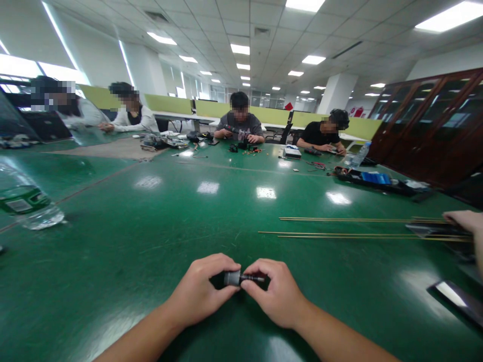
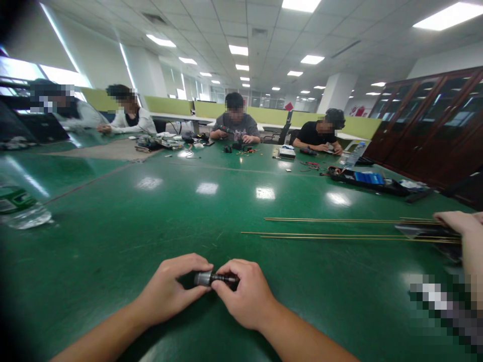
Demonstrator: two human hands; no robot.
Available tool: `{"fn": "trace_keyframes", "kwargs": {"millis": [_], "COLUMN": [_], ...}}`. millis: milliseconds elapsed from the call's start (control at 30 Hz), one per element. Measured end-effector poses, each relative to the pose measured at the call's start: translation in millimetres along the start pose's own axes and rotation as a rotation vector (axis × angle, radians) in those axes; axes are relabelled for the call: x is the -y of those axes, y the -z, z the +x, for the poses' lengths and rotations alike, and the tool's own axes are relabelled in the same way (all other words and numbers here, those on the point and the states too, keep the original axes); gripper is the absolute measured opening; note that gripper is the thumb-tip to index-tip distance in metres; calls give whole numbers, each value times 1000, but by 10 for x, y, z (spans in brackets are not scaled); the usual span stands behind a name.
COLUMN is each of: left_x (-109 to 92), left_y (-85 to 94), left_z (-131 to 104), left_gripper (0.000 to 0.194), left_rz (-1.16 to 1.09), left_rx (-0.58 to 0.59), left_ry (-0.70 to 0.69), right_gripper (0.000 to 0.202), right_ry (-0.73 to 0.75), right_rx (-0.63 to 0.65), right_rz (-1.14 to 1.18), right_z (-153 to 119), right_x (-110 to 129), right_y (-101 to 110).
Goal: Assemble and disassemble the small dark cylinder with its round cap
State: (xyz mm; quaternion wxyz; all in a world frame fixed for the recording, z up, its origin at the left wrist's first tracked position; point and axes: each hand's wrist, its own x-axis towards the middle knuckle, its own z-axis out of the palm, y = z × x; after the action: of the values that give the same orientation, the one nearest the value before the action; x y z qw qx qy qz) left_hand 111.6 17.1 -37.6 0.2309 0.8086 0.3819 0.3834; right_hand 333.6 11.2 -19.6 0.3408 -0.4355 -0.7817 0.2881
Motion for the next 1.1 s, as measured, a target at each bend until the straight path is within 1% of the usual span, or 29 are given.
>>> {"fn": "trace_keyframes", "kwargs": {"millis": [1100], "left_x": [-31], "left_y": [25], "left_z": [7], "left_gripper": [28], "left_rz": [18], "left_rx": [-18], "left_ry": [-2], "right_gripper": [3], "right_ry": [-5], "right_rx": [-8], "right_rz": [-23], "right_z": [4], "right_x": [3], "right_y": [0]}}
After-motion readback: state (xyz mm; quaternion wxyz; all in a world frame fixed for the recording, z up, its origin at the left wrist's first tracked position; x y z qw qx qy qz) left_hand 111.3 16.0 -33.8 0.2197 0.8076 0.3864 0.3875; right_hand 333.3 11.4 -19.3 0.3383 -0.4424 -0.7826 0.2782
